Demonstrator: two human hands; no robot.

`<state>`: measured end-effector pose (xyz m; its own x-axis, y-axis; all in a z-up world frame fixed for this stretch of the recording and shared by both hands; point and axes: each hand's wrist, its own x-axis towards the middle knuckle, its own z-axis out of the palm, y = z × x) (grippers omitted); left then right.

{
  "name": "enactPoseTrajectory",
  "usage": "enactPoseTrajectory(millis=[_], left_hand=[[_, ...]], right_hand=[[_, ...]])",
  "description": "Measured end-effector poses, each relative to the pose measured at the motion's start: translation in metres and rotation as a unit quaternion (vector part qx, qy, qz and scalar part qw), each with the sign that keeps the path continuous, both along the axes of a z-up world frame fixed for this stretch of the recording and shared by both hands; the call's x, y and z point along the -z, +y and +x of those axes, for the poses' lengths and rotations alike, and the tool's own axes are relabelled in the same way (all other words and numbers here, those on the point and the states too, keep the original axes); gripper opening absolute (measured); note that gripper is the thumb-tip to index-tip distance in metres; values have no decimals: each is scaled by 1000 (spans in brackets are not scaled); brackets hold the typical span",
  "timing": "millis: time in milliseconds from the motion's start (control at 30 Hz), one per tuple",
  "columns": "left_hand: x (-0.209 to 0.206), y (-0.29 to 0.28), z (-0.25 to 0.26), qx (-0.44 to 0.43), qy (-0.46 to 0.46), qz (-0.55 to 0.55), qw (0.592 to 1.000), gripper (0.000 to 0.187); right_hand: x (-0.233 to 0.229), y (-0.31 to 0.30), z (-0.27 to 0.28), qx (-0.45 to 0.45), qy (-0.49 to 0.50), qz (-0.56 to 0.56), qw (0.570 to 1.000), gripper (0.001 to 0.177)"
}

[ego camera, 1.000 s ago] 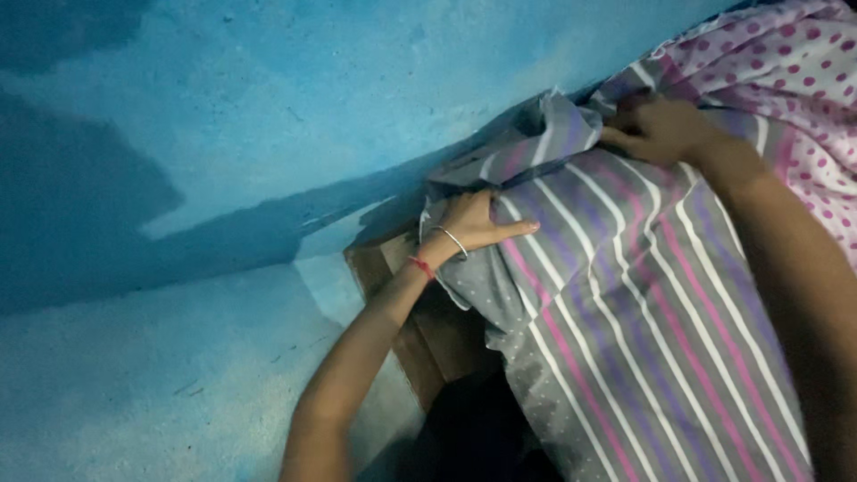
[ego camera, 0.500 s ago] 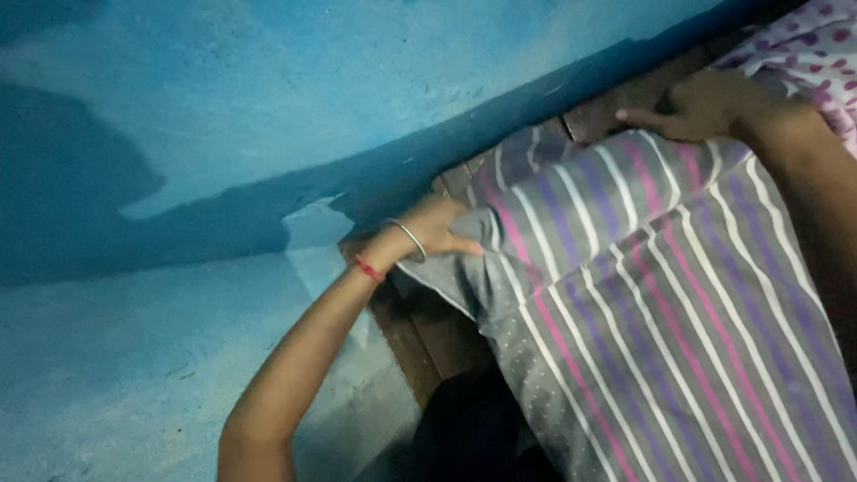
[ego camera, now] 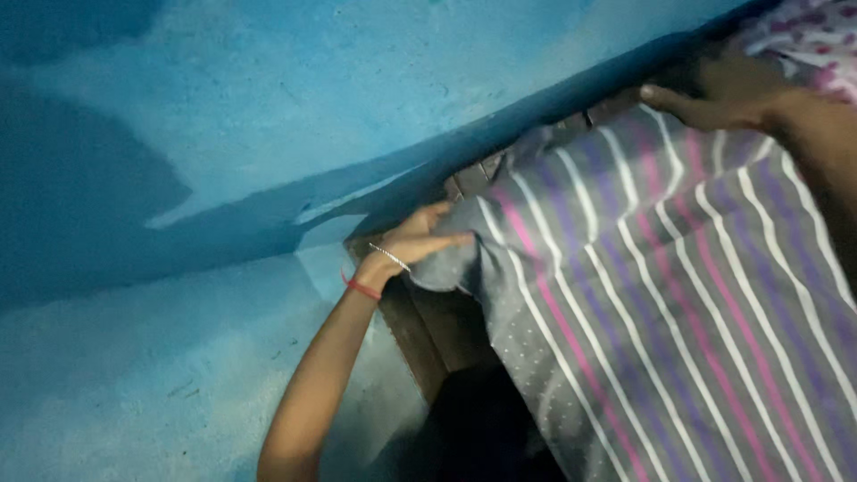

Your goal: The person folds a large patterned bed sheet on a bed. They smooth the fabric, fold it in half lengthwise, and then fold it again to create a neat rectangular stack.

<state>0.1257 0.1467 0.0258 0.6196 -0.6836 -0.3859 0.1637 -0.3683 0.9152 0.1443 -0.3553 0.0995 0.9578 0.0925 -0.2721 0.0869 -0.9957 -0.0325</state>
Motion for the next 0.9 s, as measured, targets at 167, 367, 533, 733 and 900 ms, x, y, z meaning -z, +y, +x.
enactPoseTrajectory(millis=[167, 367, 533, 733, 900], left_hand=[[-4, -1, -1, 18, 68, -30, 997, 70], [90, 16, 29, -280, -10, 15, 960, 48], [142, 34, 18, -389, 14, -36, 920, 36], [128, 13, -2, -531, -132, -67, 834, 27], [24, -46, -51, -540, -419, 194, 704, 15]], right_hand=[[-23, 23, 8, 97, 139, -46, 984, 74], [12, 57, 0, 4, -231, -51, 972, 37], [25, 89, -54, 6, -416, 45, 908, 25], [31, 184, -81, -131, -329, 157, 922, 39], [36, 194, -53, -80, -318, 167, 930, 40]])
